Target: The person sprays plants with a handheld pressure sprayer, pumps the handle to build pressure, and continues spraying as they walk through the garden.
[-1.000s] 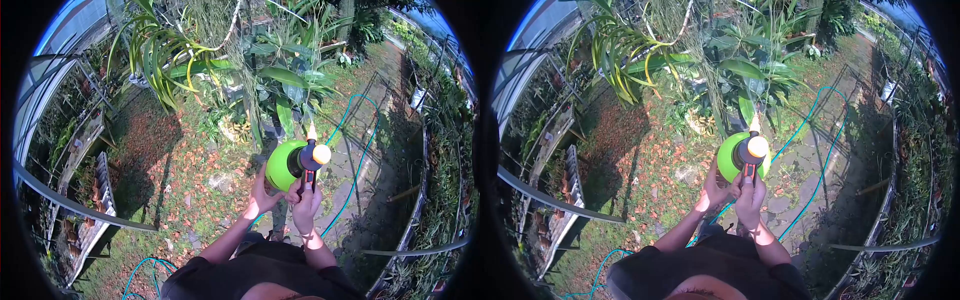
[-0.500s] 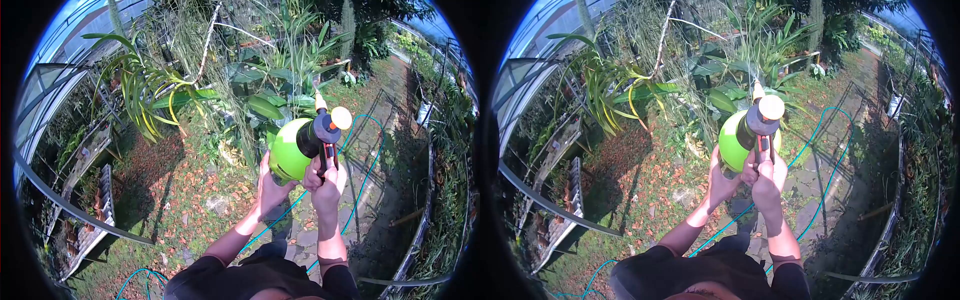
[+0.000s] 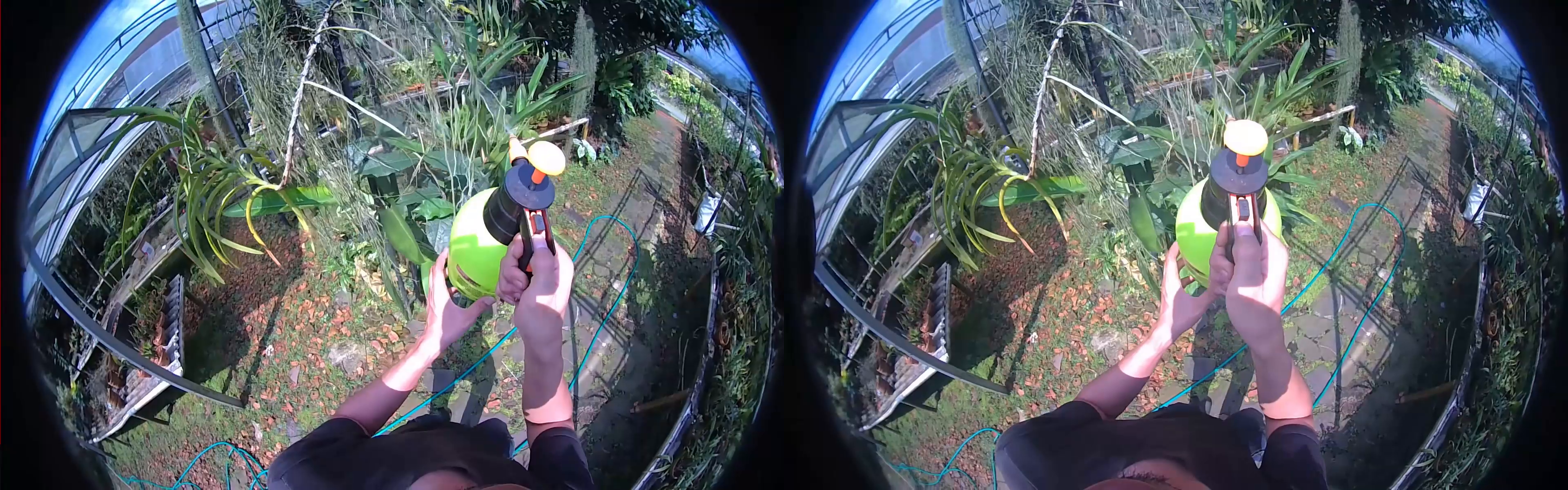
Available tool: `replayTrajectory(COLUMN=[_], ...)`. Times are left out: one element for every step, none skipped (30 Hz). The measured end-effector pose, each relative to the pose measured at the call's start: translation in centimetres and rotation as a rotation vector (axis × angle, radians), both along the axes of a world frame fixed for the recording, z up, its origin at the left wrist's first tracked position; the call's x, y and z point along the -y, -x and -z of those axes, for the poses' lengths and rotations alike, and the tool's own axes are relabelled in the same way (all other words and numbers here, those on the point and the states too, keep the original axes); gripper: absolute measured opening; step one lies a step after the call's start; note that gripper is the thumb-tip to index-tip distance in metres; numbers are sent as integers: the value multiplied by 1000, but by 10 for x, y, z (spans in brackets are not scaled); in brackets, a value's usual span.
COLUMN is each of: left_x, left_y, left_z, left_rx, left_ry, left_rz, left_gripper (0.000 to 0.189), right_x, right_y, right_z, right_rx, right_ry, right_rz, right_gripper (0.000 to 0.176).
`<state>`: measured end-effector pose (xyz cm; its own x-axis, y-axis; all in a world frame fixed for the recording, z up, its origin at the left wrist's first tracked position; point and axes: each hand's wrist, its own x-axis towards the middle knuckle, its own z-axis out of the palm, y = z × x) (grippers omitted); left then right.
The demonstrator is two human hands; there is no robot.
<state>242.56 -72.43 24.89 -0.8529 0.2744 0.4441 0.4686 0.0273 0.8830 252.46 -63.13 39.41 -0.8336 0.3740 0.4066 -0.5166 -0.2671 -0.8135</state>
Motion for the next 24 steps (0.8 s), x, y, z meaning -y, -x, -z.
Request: replayTrajectory(left_x=[-10, -21, -31, -42, -55, -66, -78, -91, -104, -117, -130, -141, -153, -163, -171, -178, -185, -190, -195, -200, -204, -209, -213, -216], left_y=[-1, 1, 2, 3, 6, 6, 6, 7, 10, 12, 14, 16, 18, 18, 15, 11, 6, 2, -1, -5, -10, -10, -8, -5], left_z=[3, 2, 1, 1, 2, -3, -12, -19, -22, -27, -31, -35, -31, -27, -22, -17, -15, -8, 0, 7, 9, 16, 25, 25], left_rx=[11, -3, -16, -27, -60, -59, -61, -67, -80, -82, -85, -88, -92, -56, -19, 20, 9, 29, 49, 69, 94, 121, 147, 171], left_ry=[20, 26, 32, 39, 15, 13, 11, 8, -15, -13, -12, -11, -13, -53, -93, -132, -94, -98, -103, -106, -97, -88, -79, -69], left_rz=[-2, -8, -15, -24, -38, -53, -68, -81, -91, -104, -115, -128, -148, -129, -111, -95, -128, -136, -144, -151, -157, -165, -172, -177], left_gripper=[110, 111, 111, 112, 112, 111, 111, 111, 110, 110, 110, 110, 109, 109, 109, 108, 108, 108, 107, 107, 106, 106, 106, 106], right_x=[-13, -26, -38, -50, -63, -75, -87, -101, -116, -130, -144, -155, -165, -175, -183, -191, -198, -204, -210, -214, -217, -220, -224, -229], right_y=[2, 4, 7, 8, 8, 8, 8, 10, 11, 13, 12, 14, 16, 17, 19, 21, 22, 23, 25, 26, 27, 30, 34, 37], right_z=[1, 2, 3, 2, 0, -3, -7, -10, -14, -18, -24, -28, -31, -32, -31, -28, -25, -22, -18, -14, -9, -5, -1, 0], right_rx=[14, 29, 18, -4, -20, -38, -55, -67, -80, -94, -87, -80, -69, -56, -34, -8, 0, 7, 20, 42, 65, 84, 101, 103], right_ry=[15, 29, 24, 24, 23, 21, 29, 34, 40, 44, 44, 27, 11, -4, -23, -62, -76, -89, -99, -120, -140, -161, -138, -116], right_rz=[-5, -12, 6, 7, 4, -1, 0, -14, -28, -40, -60, -76, -92, -108, -132, -145, -198, -251, -285, -294, -302, -307, -314, -319], right_gripper=[32, 32, 32, 31, 31, 31, 30, 29, 29, 28, 27, 27, 27, 27, 29, 29, 29, 28, 27, 27, 28, 28, 28, 28])
